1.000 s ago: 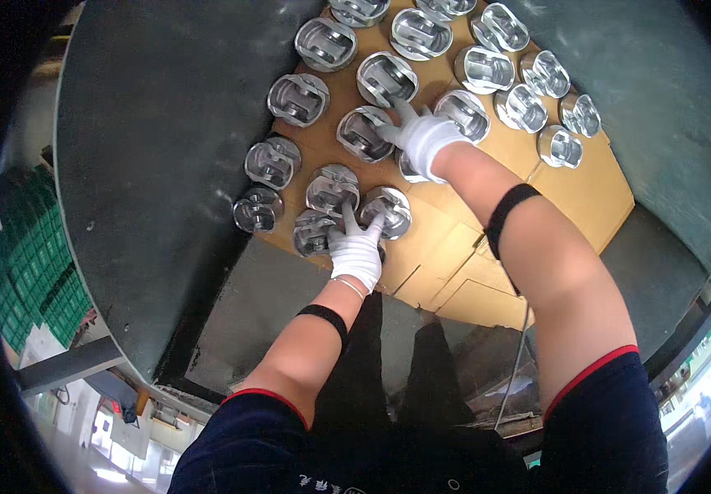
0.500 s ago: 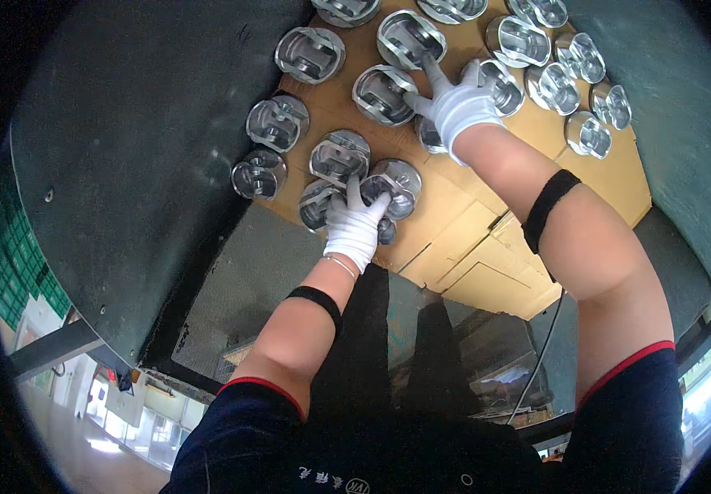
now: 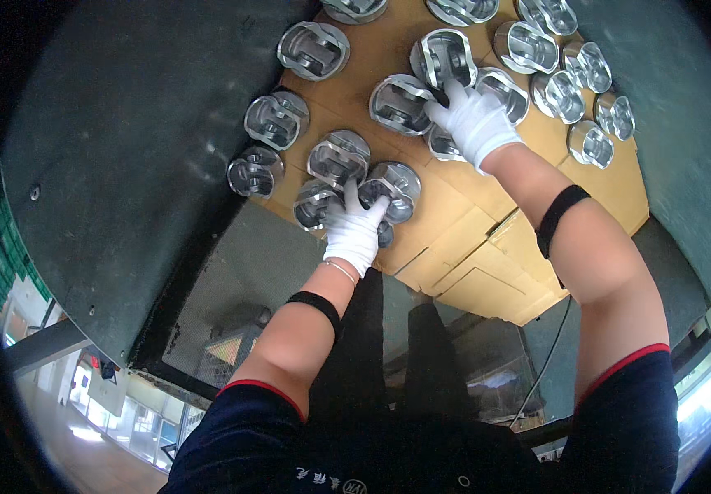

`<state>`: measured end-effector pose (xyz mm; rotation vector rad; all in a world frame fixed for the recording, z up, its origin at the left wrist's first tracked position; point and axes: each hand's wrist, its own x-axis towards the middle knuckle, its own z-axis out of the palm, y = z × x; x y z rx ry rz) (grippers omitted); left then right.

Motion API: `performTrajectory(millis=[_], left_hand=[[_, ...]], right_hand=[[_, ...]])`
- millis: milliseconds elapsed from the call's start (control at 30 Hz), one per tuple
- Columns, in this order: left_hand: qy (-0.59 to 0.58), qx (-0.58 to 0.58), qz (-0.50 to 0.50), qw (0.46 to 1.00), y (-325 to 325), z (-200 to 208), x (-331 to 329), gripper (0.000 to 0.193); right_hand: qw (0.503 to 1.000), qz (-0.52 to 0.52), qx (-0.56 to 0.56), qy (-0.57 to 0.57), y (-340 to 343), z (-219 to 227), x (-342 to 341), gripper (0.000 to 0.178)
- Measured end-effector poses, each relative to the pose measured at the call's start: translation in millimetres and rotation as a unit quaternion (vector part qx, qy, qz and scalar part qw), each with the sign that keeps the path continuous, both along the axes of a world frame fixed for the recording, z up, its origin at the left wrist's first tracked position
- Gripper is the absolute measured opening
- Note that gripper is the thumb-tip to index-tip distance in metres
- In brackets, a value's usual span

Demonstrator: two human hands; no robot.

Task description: Measure metal pistons using dial indicator gauges on an inspection jig and then sort and stack them into storage bins.

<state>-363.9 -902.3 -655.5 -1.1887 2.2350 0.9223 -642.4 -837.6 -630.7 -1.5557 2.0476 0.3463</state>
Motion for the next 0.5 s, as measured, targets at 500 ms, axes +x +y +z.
performTrajectory(millis=[500], left_hand=[[-0.032,0.076,0.044,0.996,3,25,-29,0.076]], right_hand=[[0.999,0.001,0.028,-0.041,32,-5,-20,0.079]])
